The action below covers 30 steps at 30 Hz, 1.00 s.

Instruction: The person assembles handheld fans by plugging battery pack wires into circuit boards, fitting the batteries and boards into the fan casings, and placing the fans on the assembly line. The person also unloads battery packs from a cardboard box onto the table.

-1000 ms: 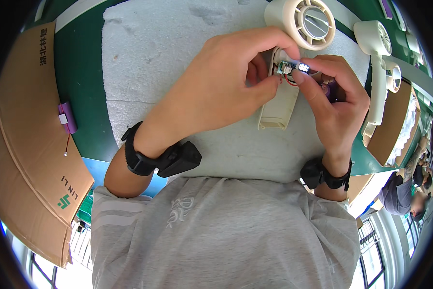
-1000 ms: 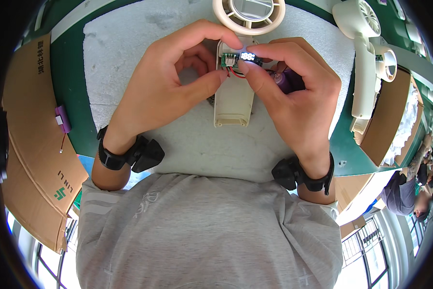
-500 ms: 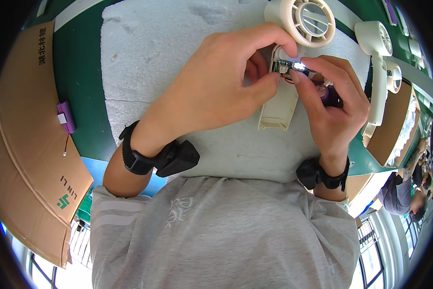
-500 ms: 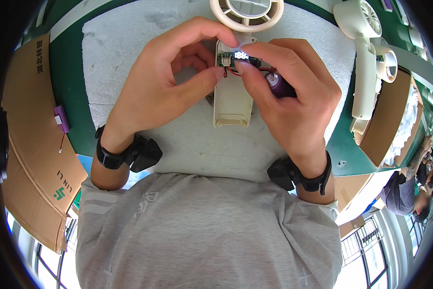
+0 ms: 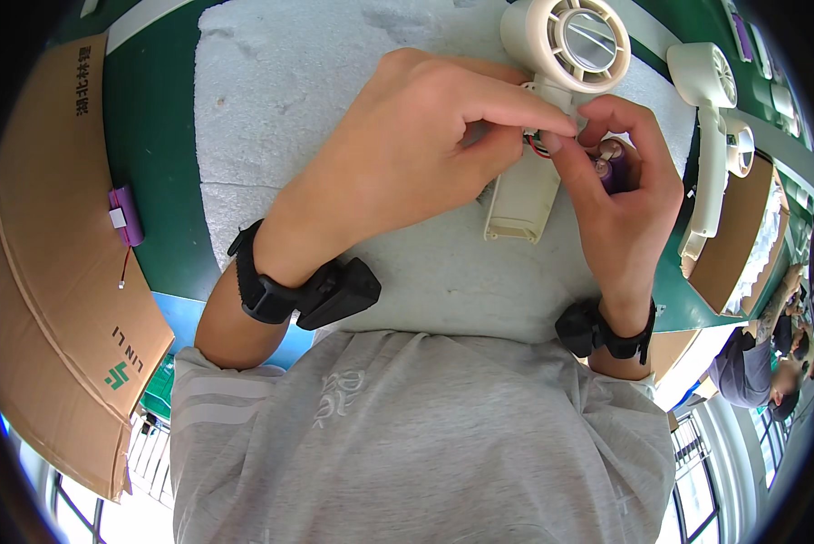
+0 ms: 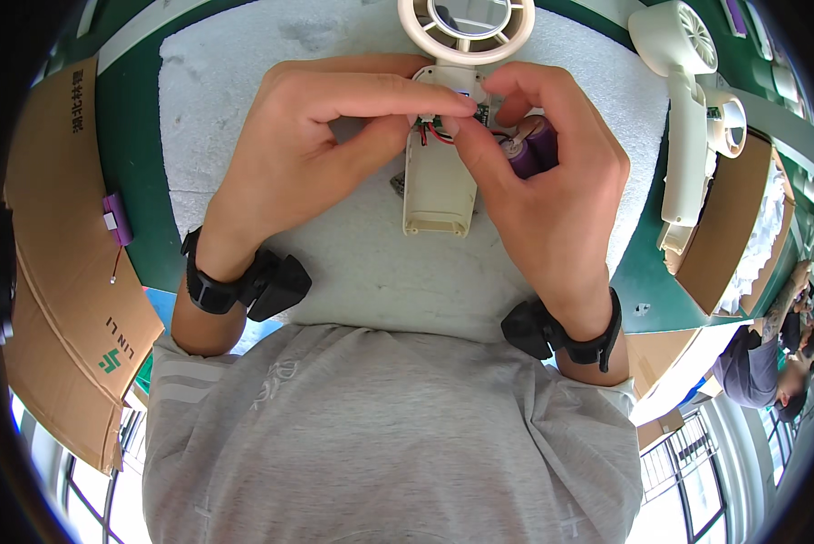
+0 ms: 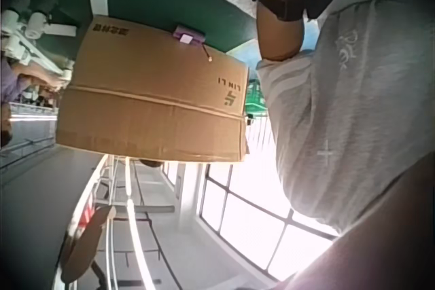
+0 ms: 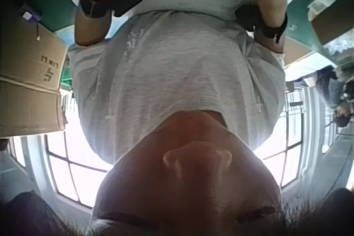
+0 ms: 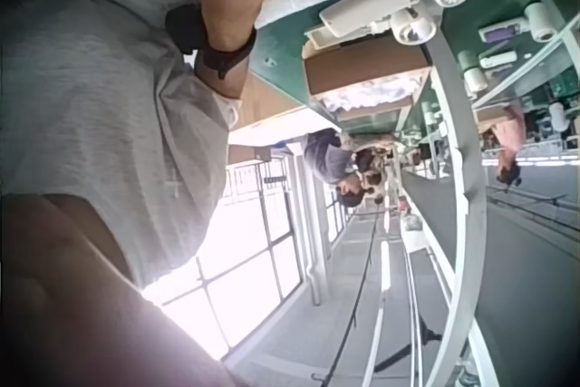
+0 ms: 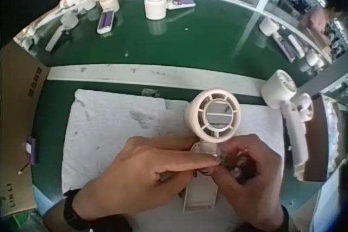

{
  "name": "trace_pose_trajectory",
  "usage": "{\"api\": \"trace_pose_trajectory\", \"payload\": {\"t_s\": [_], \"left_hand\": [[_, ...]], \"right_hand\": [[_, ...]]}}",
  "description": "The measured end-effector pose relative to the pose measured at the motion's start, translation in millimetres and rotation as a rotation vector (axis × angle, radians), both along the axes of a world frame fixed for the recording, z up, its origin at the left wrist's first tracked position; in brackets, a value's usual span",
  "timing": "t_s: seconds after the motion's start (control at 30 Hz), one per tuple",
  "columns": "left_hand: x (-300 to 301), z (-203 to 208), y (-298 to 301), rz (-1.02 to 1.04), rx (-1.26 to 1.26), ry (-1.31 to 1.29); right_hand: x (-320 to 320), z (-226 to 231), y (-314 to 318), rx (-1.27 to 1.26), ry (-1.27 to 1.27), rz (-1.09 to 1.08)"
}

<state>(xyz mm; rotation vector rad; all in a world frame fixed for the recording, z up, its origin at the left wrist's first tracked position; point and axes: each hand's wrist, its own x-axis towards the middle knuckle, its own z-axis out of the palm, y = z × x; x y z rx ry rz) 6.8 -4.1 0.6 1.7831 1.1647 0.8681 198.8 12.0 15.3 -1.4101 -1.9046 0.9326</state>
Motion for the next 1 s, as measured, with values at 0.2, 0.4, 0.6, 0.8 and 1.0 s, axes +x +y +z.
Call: {"api": "trace_pose_trajectory", "payload": {"t_s": [0.2, 0.4, 0.6, 0.8, 1.0], "left_hand": [[1, -5, -4, 0.054, 0.021, -0.087], [-1, 0, -4, 0.042, -0.033, -0.12], [-2, 4, -4, 0.112, -0.168, -0.185], [6, 2, -2, 0.254, -0.212, -0.281], [10, 7, -5, 0.281, -0.189, -0.311]], "right_hand": [[14, 16, 10, -0.373, -0.053, 0.148], [30, 19, 8, -0.567, 0.255, 0.328], [28, 25, 11, -0.598, 0.349, 0.211], [25, 28, 16, -0.215, -0.191, 0.029], [35, 29, 9, 0.224, -0.342, 0.196]]}}
